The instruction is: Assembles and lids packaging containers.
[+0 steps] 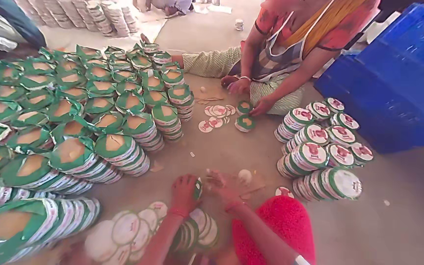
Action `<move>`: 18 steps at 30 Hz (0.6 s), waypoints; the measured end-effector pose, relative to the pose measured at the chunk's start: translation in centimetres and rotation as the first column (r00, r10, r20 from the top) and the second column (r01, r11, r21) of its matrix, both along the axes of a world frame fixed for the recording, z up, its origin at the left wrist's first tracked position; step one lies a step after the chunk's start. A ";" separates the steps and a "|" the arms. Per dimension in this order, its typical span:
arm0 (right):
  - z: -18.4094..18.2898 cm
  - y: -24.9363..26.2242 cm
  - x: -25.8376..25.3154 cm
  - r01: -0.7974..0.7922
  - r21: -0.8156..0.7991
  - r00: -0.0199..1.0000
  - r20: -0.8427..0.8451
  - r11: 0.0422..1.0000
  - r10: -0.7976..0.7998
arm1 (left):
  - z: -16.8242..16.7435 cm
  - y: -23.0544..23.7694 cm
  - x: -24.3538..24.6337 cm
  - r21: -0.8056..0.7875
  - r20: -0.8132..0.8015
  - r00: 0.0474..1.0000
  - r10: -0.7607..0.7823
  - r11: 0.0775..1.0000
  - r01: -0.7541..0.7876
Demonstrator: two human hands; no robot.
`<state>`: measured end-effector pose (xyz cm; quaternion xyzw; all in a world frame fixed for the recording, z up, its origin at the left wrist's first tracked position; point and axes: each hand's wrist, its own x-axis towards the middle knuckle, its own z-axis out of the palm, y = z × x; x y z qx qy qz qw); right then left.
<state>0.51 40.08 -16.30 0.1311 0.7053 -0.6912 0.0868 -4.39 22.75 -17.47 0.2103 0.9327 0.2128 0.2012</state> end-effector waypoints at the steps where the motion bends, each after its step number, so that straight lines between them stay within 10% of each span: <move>1: -0.6 -0.1 -0.5 -0.016 -0.024 1.000 -0.016 1.000 0.016 | -0.8 -0.8 0.4 0.092 -0.089 0.996 -0.031 0.995 0.040; 6: -1.2 -0.3 0.0 -0.210 -0.076 0.972 -0.128 0.975 0.199 | -5.7 -4.5 2.7 0.440 -0.623 0.782 -0.013 0.821 0.364; 18: 0.2 -1.1 3.4 -0.252 0.349 0.866 -0.334 0.903 0.371 | -6.1 -6.5 4.2 0.629 -0.524 0.850 0.050 0.696 0.347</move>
